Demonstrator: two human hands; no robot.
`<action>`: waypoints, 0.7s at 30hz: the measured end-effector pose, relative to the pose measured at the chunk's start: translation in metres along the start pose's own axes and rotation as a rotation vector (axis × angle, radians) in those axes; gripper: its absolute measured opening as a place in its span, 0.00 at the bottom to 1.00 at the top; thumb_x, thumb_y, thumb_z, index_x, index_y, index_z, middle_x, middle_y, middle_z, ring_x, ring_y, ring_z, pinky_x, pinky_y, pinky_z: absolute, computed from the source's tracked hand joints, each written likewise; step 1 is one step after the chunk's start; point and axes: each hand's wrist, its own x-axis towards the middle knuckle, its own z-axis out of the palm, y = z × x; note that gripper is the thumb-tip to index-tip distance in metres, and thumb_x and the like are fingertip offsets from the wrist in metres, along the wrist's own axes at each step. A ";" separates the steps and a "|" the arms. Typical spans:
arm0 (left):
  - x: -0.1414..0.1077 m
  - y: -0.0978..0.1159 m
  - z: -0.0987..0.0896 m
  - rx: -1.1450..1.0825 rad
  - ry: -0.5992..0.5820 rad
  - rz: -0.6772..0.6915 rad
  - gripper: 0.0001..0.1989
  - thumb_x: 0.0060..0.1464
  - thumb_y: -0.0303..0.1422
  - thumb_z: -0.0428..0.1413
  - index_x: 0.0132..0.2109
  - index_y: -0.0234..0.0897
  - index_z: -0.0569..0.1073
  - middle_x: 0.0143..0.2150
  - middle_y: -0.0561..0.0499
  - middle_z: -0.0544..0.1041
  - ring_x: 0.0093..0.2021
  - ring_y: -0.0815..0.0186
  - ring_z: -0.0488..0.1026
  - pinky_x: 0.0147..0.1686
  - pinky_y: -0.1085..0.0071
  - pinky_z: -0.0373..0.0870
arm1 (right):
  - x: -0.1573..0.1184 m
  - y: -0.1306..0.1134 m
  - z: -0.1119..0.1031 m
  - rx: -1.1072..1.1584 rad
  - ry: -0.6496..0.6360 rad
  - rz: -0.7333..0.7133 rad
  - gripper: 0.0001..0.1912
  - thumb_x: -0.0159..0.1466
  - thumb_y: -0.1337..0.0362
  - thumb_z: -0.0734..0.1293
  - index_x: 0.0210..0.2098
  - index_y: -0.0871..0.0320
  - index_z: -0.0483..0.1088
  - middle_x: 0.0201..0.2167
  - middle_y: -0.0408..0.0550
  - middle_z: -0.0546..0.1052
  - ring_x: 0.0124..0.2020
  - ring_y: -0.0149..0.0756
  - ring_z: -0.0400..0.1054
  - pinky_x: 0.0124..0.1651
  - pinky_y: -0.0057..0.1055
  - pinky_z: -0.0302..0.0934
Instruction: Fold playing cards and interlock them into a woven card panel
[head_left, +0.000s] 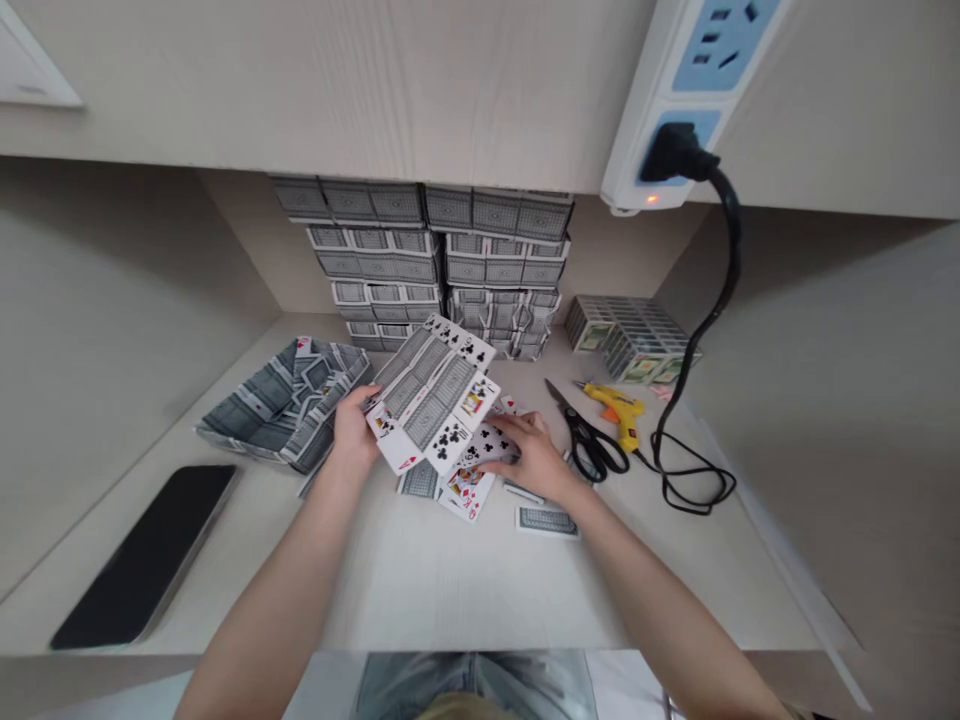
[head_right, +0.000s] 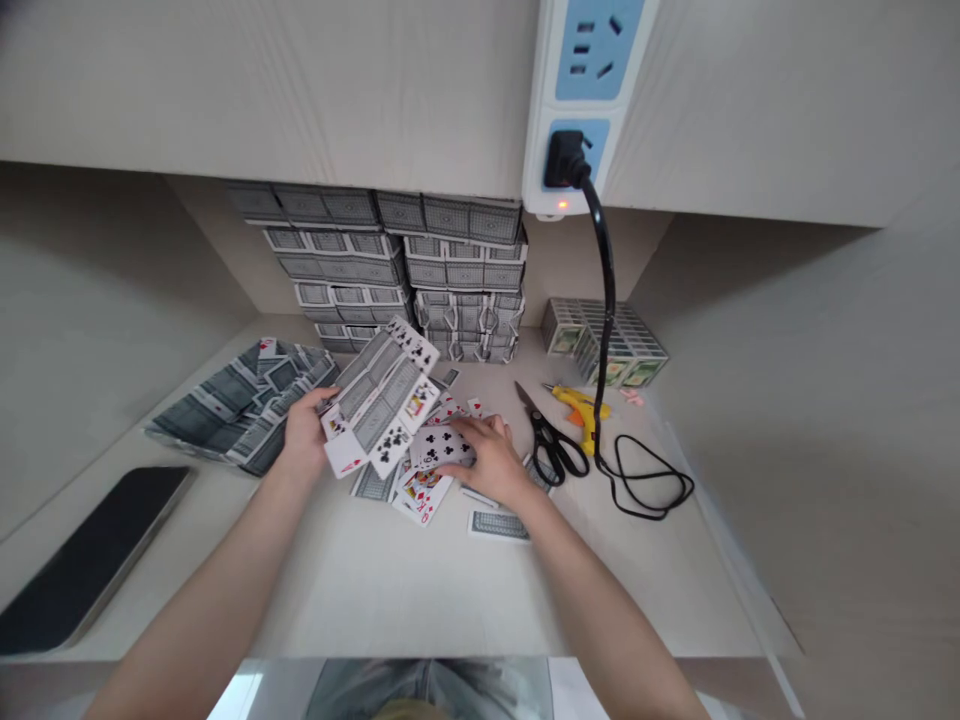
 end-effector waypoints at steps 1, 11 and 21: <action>0.000 -0.001 0.001 -0.011 -0.036 -0.001 0.08 0.44 0.25 0.50 0.32 0.30 0.72 0.23 0.48 0.76 0.27 0.60 0.76 0.28 0.66 0.74 | 0.000 0.000 0.001 -0.003 -0.003 0.017 0.33 0.50 0.47 0.68 0.52 0.55 0.64 0.47 0.53 0.71 0.45 0.45 0.60 0.47 0.42 0.52; 0.002 -0.007 -0.005 0.301 -0.350 -0.110 0.14 0.45 0.33 0.58 0.40 0.33 0.73 0.28 0.47 0.78 0.31 0.58 0.76 0.33 0.65 0.73 | 0.005 0.007 0.001 0.297 0.291 0.295 0.26 0.48 0.54 0.70 0.45 0.56 0.68 0.33 0.49 0.72 0.35 0.40 0.64 0.40 0.35 0.58; -0.005 -0.017 -0.006 0.515 -0.395 -0.095 0.17 0.38 0.31 0.63 0.38 0.31 0.72 0.29 0.48 0.78 0.25 0.64 0.75 0.26 0.71 0.71 | 0.006 0.017 -0.005 0.543 0.427 0.484 0.16 0.52 0.52 0.64 0.27 0.59 0.73 0.24 0.45 0.75 0.26 0.36 0.65 0.31 0.31 0.58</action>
